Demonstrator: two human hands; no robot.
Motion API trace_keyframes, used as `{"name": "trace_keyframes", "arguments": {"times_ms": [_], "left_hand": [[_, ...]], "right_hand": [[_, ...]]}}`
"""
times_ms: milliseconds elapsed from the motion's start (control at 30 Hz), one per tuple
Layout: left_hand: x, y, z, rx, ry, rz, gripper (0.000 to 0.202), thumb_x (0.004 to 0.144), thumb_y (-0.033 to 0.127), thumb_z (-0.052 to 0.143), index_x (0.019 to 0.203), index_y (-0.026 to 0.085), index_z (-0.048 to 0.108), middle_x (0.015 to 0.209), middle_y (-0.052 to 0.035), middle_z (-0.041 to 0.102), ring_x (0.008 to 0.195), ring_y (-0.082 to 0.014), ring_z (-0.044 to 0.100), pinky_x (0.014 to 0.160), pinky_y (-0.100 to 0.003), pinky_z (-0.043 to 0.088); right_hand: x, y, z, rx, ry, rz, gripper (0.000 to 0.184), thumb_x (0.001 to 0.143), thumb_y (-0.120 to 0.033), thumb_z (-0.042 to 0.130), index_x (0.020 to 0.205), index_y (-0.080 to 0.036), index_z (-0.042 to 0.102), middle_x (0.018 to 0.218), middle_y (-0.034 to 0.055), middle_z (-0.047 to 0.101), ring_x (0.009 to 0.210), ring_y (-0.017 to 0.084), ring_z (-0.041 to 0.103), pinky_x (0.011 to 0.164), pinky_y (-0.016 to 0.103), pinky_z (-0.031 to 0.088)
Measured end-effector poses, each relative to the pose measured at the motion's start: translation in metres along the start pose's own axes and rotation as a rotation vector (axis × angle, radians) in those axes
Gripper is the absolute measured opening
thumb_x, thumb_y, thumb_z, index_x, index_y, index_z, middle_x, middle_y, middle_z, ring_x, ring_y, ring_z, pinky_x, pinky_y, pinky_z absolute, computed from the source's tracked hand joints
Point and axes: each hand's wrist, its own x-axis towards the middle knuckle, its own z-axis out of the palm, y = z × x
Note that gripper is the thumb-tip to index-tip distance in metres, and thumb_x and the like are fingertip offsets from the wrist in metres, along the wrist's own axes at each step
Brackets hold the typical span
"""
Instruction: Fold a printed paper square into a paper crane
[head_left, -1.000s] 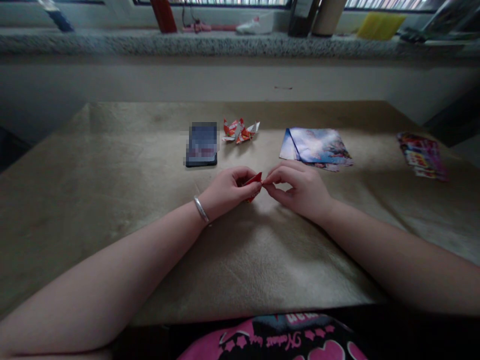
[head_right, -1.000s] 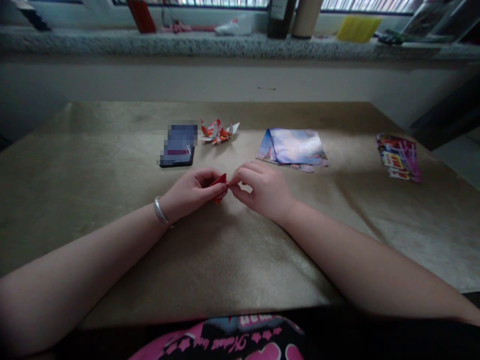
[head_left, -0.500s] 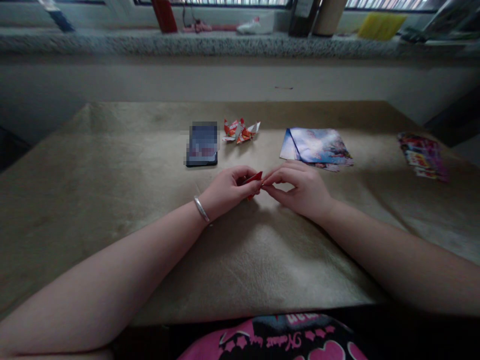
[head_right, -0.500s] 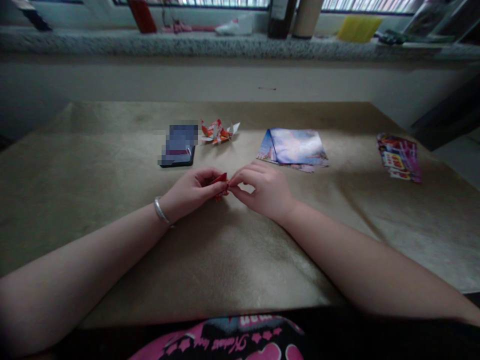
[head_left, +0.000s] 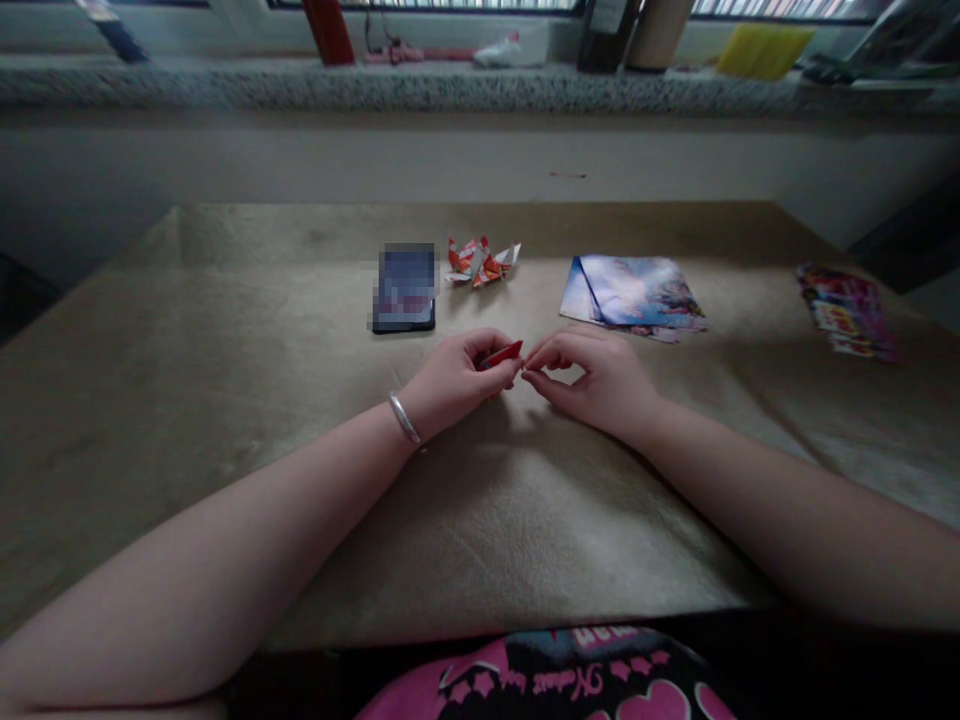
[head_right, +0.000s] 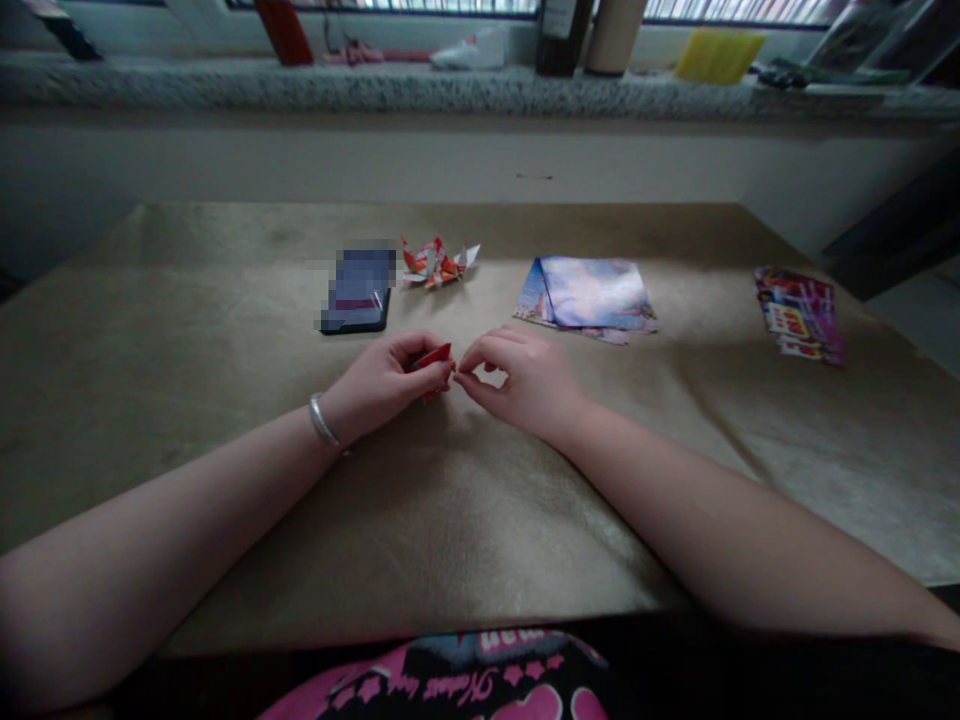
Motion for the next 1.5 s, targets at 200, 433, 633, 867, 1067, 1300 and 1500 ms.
{"name": "trace_keyframes", "arguments": {"times_ms": [200, 433, 633, 867, 1067, 1300, 1500], "left_hand": [[0.001, -0.003, 0.001, 0.0, 0.014, 0.015, 0.021, 0.074, 0.034, 0.06, 0.077, 0.014, 0.056, 0.067, 0.0026, 0.055, 0.06, -0.0082, 0.048, 0.056, -0.021, 0.036], [0.003, -0.004, 0.002, 0.034, 0.05, 0.068, 0.013, 0.067, 0.026, 0.058, 0.069, 0.014, 0.053, 0.062, 0.0059, 0.046, 0.059, -0.0066, 0.039, 0.057, -0.02, 0.031], [0.003, -0.004, 0.002, -0.058, 0.016, 0.062, 0.012, 0.066, 0.026, 0.057, 0.069, 0.014, 0.052, 0.062, 0.0062, 0.046, 0.06, -0.0065, 0.04, 0.058, -0.02, 0.031], [0.002, -0.006, 0.002, -0.251, 0.034, 0.0, 0.023, 0.073, 0.034, 0.066, 0.074, 0.013, 0.057, 0.065, 0.0024, 0.057, 0.061, -0.0079, 0.051, 0.061, -0.021, 0.041], [0.002, -0.008, 0.0, -0.228, 0.05, 0.014, 0.027, 0.073, 0.038, 0.069, 0.08, 0.013, 0.063, 0.073, 0.0006, 0.062, 0.064, -0.0078, 0.054, 0.063, -0.021, 0.044], [0.003, -0.01, 0.001, -0.237, 0.039, 0.021, 0.03, 0.073, 0.038, 0.07, 0.087, 0.012, 0.063, 0.079, -0.0022, 0.065, 0.07, -0.0111, 0.06, 0.07, -0.025, 0.049], [0.007, -0.017, 0.0, -0.181, -0.017, 0.086, 0.032, 0.072, 0.032, 0.07, 0.095, 0.012, 0.059, 0.094, -0.0058, 0.067, 0.085, -0.0145, 0.063, 0.081, -0.03, 0.05]], "right_hand": [[0.002, -0.003, 0.003, 0.085, -0.036, 0.149, 0.013, 0.079, -0.03, 0.064, 0.076, -0.017, 0.066, 0.067, 0.0017, 0.062, 0.06, 0.012, 0.053, 0.055, 0.024, 0.042], [0.003, -0.005, 0.006, 0.114, -0.075, 0.166, 0.01, 0.08, -0.027, 0.062, 0.076, -0.018, 0.066, 0.072, 0.0035, 0.064, 0.064, 0.013, 0.054, 0.059, 0.025, 0.044], [0.003, -0.004, 0.007, 0.095, -0.084, 0.105, 0.011, 0.08, -0.027, 0.061, 0.077, -0.018, 0.065, 0.07, 0.0031, 0.063, 0.066, 0.014, 0.054, 0.061, 0.027, 0.043], [0.004, -0.004, 0.006, 0.186, -0.039, 0.293, 0.014, 0.077, -0.03, 0.063, 0.078, -0.017, 0.065, 0.07, 0.0026, 0.063, 0.064, 0.013, 0.054, 0.058, 0.026, 0.043], [0.005, -0.005, 0.006, 0.212, -0.119, 0.353, 0.017, 0.073, -0.033, 0.066, 0.078, -0.017, 0.066, 0.073, 0.0025, 0.062, 0.063, 0.012, 0.052, 0.055, 0.025, 0.041], [0.006, -0.002, 0.007, 0.23, -0.122, 0.403, 0.014, 0.075, -0.031, 0.062, 0.076, -0.017, 0.065, 0.071, 0.0025, 0.062, 0.064, 0.013, 0.053, 0.059, 0.026, 0.041], [0.006, -0.001, 0.005, 0.33, -0.126, 0.442, 0.017, 0.076, -0.032, 0.057, 0.067, -0.018, 0.055, 0.063, -0.0003, 0.057, 0.059, 0.012, 0.049, 0.058, 0.026, 0.037]]}}
